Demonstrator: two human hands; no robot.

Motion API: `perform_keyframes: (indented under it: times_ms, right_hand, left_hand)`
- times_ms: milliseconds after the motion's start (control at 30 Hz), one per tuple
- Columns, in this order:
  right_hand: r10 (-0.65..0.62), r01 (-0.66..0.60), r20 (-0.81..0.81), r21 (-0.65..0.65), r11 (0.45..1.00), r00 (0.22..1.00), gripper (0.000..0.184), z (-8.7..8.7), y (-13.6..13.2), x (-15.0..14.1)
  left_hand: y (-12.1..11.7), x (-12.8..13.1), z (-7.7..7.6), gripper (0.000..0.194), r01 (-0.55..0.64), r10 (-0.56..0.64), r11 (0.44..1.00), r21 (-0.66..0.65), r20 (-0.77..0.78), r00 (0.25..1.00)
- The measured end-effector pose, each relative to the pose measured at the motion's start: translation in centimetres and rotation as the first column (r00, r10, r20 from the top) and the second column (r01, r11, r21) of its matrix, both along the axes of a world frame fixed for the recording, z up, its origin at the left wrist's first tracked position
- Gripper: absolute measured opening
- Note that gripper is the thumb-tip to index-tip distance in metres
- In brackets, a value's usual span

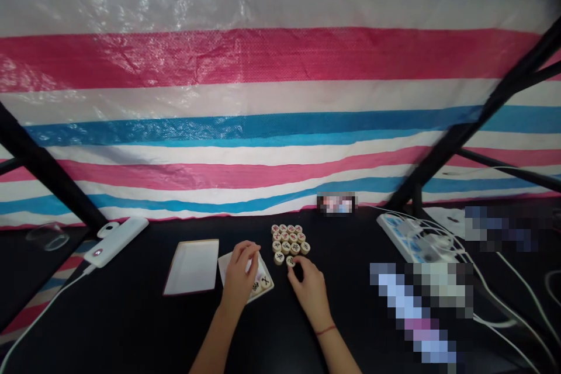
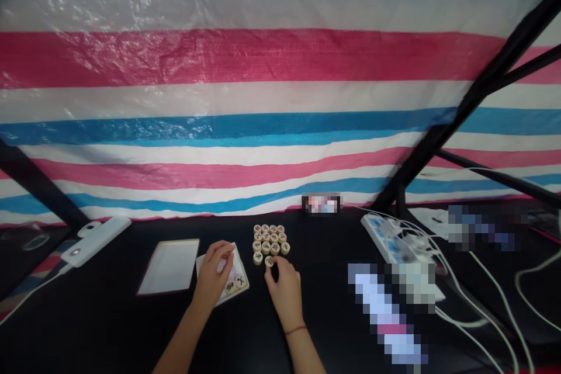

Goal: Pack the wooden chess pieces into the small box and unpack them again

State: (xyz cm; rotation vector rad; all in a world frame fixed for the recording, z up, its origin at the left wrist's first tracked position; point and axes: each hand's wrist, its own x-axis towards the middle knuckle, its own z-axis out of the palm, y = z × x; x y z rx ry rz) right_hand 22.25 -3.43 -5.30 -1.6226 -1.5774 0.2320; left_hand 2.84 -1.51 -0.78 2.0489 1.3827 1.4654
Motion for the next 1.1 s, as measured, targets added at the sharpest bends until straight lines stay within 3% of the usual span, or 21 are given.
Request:
perform_keyframes:
  times_ms: [133,233,333,467,567,700,767,900,1100]
  right_hand:
    - [0.015,-0.006,-0.111,0.077,0.997,0.994,0.026,1.3,-0.4,-0.7]
    - [0.137,-0.110,-0.237,0.126,0.986,0.962,0.026,3.1,-0.9,-2.0]
    - [0.280,-0.244,-0.240,0.169,0.955,0.930,0.023,4.8,-1.3,-3.6]
    - [0.315,-0.275,-0.234,0.190,0.942,0.920,0.016,5.7,-1.2,-4.6]
    - [0.253,-0.206,-0.239,0.202,0.957,0.938,0.016,5.0,-0.7,-3.8]
    - [-0.071,0.095,-0.240,0.090,0.991,0.968,0.029,2.9,-0.2,-1.3]
    - [-0.163,0.168,-0.202,0.011,0.986,0.966,0.035,1.8,0.0,-0.3]
    - [-0.104,0.101,-0.129,-0.033,0.994,0.986,0.036,0.8,0.2,0.1]
    - [-0.022,0.021,-0.050,-0.019,1.000,0.998,0.030,0.8,0.4,-0.4]
  left_hand:
    - [-0.2,0.6,-0.2,0.024,0.083,-0.086,0.995,-0.056,-0.063,0.994]
    - [-0.6,0.9,-0.4,0.028,0.147,-0.158,0.985,-0.095,-0.132,0.979]
    - [-0.9,1.1,-0.6,0.035,0.176,-0.199,0.974,-0.139,-0.176,0.964]
    - [-0.8,1.1,-0.7,0.040,0.239,-0.259,0.963,-0.122,-0.197,0.946]
    - [-0.6,0.9,-0.2,0.042,0.253,-0.271,0.962,-0.107,-0.230,0.935]
    - [-0.3,0.3,0.4,0.037,0.188,-0.216,0.973,-0.134,-0.238,0.947]
    - [-0.1,-0.1,0.5,0.031,0.153,-0.185,0.977,-0.150,-0.232,0.955]
    - [0.1,-0.5,0.3,0.024,0.115,-0.156,0.974,-0.193,-0.214,0.964]
    - [0.3,-0.6,0.1,0.023,0.131,-0.196,0.951,-0.279,-0.220,0.956]
